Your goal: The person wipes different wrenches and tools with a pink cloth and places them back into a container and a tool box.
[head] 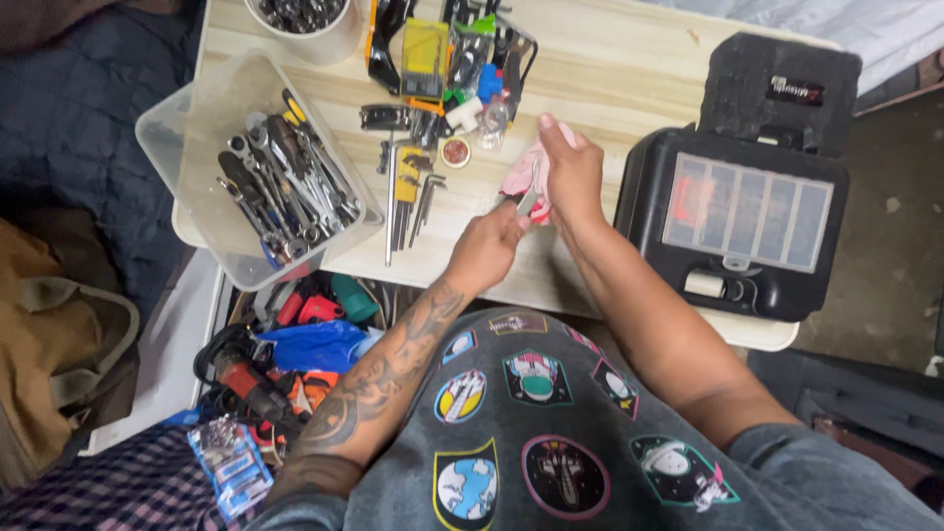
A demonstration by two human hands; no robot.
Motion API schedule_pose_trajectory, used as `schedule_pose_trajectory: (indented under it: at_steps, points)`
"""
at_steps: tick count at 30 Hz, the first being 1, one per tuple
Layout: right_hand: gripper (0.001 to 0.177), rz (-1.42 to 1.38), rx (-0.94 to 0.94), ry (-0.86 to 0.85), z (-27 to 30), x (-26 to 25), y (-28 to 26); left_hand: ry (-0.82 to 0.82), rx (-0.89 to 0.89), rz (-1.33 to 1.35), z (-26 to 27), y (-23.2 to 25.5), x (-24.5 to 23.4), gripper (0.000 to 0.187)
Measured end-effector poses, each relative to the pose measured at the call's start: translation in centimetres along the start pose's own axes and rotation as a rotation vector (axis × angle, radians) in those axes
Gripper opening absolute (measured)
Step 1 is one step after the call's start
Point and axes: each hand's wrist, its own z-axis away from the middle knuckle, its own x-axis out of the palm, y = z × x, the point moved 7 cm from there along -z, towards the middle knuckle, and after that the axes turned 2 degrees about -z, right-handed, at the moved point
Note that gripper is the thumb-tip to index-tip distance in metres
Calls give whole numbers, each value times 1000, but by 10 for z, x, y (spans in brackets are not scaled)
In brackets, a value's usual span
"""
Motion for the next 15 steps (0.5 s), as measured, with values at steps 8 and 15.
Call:
schedule_pose_trajectory:
  at_steps: [8,15]
  points:
    - [37,-324,-23,103,-26,-43,11,-28,-322,265,11,-7,3,24]
    - [25,-353,217,-217,26,11,61,66,-280,529,-8,-11,0,25]
